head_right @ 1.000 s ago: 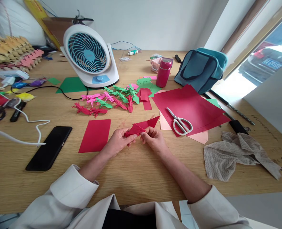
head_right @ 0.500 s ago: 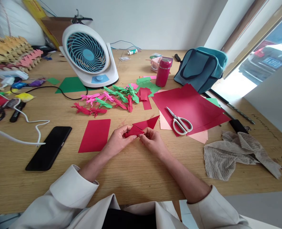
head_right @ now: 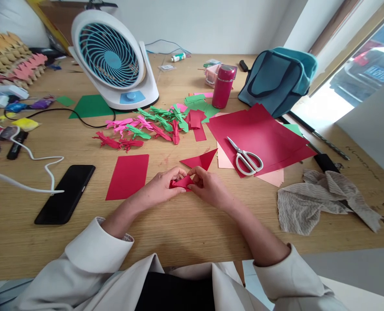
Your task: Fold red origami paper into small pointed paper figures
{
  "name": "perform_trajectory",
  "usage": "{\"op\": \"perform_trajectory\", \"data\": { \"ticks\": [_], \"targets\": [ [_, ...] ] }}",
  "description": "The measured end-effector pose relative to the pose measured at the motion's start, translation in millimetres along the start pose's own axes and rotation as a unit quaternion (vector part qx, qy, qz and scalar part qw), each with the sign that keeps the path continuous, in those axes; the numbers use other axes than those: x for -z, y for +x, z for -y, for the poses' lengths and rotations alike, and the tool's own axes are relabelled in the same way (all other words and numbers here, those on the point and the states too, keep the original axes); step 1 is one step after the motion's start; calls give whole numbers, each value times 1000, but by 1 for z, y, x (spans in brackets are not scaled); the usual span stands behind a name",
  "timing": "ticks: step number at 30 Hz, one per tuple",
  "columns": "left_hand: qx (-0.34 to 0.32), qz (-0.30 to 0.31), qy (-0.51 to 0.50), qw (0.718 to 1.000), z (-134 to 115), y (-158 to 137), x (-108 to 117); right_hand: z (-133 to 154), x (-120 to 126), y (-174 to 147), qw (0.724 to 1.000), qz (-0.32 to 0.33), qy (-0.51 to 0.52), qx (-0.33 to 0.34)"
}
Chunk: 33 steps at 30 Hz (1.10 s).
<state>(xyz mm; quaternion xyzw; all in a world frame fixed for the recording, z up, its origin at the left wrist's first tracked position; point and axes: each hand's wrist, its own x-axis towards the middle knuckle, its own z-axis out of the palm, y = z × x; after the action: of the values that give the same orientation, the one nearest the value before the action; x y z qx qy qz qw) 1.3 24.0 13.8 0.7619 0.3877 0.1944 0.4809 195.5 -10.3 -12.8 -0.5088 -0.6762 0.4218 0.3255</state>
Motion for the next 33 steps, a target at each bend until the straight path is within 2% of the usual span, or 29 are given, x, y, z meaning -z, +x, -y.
{"op": "perform_trajectory", "data": {
  "ticks": [5,7,12,14,17,22,26,29,33],
  "targets": [
    [-28,19,77,996,3,-1,0,0,-2,-4,992,6,-127,19],
    [-32,26,98,994,4,-1,-1,-1,-3,-5,989,6,-146,17],
    [-42,47,144,988,6,0,-4,-3,-5,-2,982,-52,-179,43],
    [-53,53,167,983,7,1,-5,-3,-6,-1,980,-46,-185,61],
    [-72,38,208,975,10,2,-6,-3,-7,-1,978,-41,-191,69],
    [-83,17,223,971,14,3,-8,-2,-8,-2,976,-73,-193,64],
    [-89,-7,223,971,15,4,-11,1,-6,-1,971,-41,-218,85],
    [-82,-34,249,964,15,4,-14,2,-5,1,976,-17,-199,83],
    [-102,-80,286,949,15,4,-17,-1,-3,2,983,-23,-164,81]
  ]
}}
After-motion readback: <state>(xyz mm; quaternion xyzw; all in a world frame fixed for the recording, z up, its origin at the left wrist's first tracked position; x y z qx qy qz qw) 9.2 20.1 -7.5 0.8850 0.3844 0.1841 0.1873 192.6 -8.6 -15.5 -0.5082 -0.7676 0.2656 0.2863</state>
